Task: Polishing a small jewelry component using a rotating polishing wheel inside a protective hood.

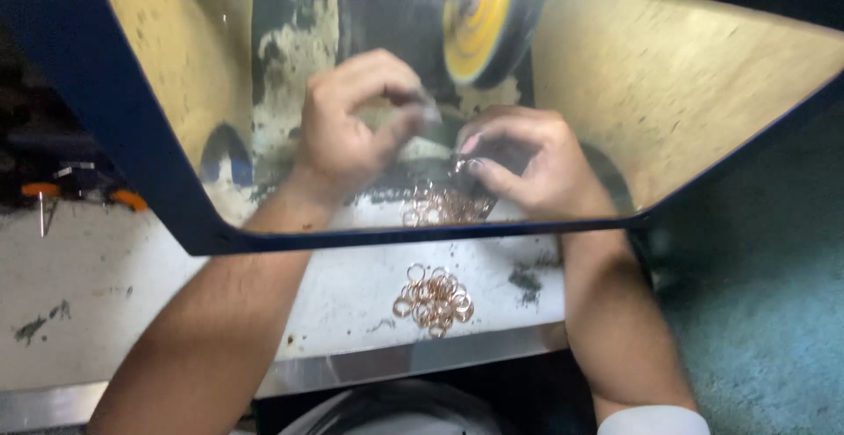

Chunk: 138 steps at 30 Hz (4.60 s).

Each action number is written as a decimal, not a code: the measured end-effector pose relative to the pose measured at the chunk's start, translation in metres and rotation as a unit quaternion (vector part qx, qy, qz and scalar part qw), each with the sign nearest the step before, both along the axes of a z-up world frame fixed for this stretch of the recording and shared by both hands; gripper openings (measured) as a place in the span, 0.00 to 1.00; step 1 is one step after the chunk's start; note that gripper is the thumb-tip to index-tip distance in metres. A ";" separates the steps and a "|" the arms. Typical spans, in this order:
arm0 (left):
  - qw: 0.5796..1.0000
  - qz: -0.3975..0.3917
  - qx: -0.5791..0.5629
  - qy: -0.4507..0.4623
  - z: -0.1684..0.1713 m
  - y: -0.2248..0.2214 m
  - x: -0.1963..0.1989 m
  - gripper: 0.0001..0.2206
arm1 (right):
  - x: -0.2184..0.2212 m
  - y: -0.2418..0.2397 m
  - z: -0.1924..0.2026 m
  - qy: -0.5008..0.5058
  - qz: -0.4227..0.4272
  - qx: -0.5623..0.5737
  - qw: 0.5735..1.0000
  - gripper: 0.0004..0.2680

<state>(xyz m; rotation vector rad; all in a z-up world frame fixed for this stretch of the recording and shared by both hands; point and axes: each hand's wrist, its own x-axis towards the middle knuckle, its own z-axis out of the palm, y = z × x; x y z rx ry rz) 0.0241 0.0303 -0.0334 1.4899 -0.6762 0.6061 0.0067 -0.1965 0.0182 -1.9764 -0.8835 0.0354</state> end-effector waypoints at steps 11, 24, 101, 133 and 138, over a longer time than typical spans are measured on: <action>0.994 -0.018 0.104 0.031 -0.002 0.002 -0.014 0.16 | -0.005 0.002 -0.004 0.043 0.084 -0.223 0.970 0.05; 0.992 0.040 0.118 0.008 -0.013 0.006 -0.012 0.15 | -0.020 0.012 0.009 -0.023 0.192 -0.218 0.957 0.10; 0.984 -0.125 0.033 0.120 0.057 -0.010 -0.021 0.04 | 0.004 0.002 -0.005 -0.058 -0.097 0.140 0.984 0.04; 0.973 -0.173 0.014 0.154 0.050 -0.008 -0.017 0.03 | 0.005 0.002 -0.006 -0.111 -0.055 0.175 0.977 0.05; 0.972 -0.182 -0.001 0.152 0.045 -0.009 -0.016 0.03 | 0.007 0.003 -0.007 -0.115 -0.051 0.171 0.977 0.04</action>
